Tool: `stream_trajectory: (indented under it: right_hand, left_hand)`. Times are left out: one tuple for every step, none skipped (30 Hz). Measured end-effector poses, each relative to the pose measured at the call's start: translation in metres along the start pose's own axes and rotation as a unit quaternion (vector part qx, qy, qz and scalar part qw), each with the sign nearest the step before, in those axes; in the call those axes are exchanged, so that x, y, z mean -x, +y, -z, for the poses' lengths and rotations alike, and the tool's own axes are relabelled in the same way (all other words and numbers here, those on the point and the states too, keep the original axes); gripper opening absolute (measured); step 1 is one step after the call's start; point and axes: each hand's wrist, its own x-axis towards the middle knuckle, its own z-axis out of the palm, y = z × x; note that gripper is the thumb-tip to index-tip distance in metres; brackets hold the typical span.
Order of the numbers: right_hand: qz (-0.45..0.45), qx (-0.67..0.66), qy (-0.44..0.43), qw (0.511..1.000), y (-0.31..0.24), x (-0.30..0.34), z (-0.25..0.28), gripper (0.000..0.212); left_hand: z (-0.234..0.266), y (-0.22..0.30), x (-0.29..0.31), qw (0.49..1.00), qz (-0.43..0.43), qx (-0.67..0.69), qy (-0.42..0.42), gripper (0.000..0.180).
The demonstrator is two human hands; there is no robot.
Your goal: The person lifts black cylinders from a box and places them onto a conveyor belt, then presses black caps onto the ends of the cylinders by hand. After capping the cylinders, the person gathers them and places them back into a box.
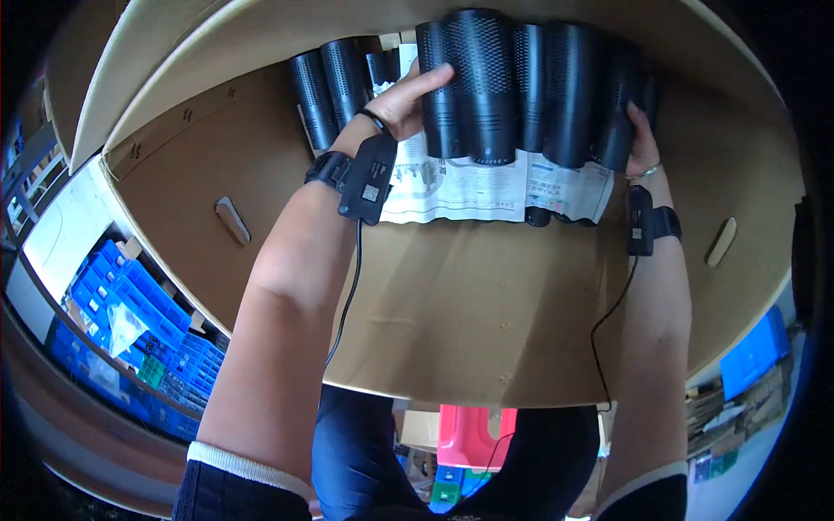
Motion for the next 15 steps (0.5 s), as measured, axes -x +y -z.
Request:
stream_trajectory:
  right_hand:
    - [0.000,-0.002,0.000,1.000,0.002,-0.001,0.000,0.041]
    - [-0.014,-0.025,-0.060,0.998,0.005,-0.003,0.000,0.043]
    - [-0.028,-0.046,-0.119,0.991,0.006,-0.005,-0.001,0.044]
    - [-0.028,-0.047,-0.120,0.991,0.006,-0.006,-0.001,0.044]
    - [-0.041,-0.043,-0.132,0.990,0.007,-0.008,-0.001,0.046]
    - [-0.055,-0.038,-0.143,0.988,0.006,-0.011,0.002,0.048]
    - [-0.054,-0.038,-0.142,0.988,0.006,-0.013,0.005,0.048]
    - [-0.045,-0.015,-0.133,0.990,0.007,-0.016,0.007,0.049]
    - [-0.035,0.009,-0.122,0.992,0.005,-0.017,0.010,0.051]
    - [-0.034,0.011,-0.121,0.992,0.003,-0.019,0.012,0.051]
    - [-0.060,-0.007,-0.163,0.985,0.002,-0.020,0.015,0.052]
    - [-0.088,-0.028,-0.204,0.975,0.003,-0.020,0.015,0.053]
    - [-0.088,-0.028,-0.203,0.975,0.003,-0.019,0.016,0.053]
    - [-0.083,-0.045,-0.204,0.974,0.003,-0.018,0.017,0.054]
    - [-0.079,-0.063,-0.209,0.973,0.006,-0.019,0.012,0.055]
  left_hand:
    - [-0.003,-0.002,-0.003,1.000,-0.006,-0.030,-0.002,0.080]
    - [-0.005,-0.001,-0.006,0.998,-0.013,-0.060,-0.004,0.080]
    - [-0.005,-0.002,-0.008,0.999,0.006,-0.053,0.010,0.081]
    - [-0.003,-0.003,-0.009,0.999,0.006,-0.053,0.010,0.081]
    - [0.000,-0.004,-0.010,0.999,0.017,-0.038,-0.001,0.087]
    - [0.000,-0.005,-0.009,0.999,0.029,-0.022,-0.013,0.093]
    - [0.002,-0.005,-0.008,0.999,0.029,-0.022,-0.014,0.093]
    - [0.004,-0.004,-0.007,0.999,0.042,-0.013,-0.007,0.085]
    - [0.003,-0.003,-0.006,0.999,0.053,-0.003,-0.002,0.077]
    - [0.001,-0.004,-0.006,0.999,0.053,-0.002,-0.004,0.077]
    - [-0.002,-0.006,-0.005,0.998,0.053,0.028,-0.004,0.072]
    - [-0.006,-0.005,-0.001,0.997,0.054,0.058,-0.002,0.066]
    - [-0.011,-0.003,0.002,0.998,0.048,0.036,0.004,0.068]
    - [-0.021,-0.007,0.004,0.999,0.031,-0.025,0.023,0.092]
    - [-0.023,-0.006,0.003,0.999,0.019,-0.035,0.028,0.092]
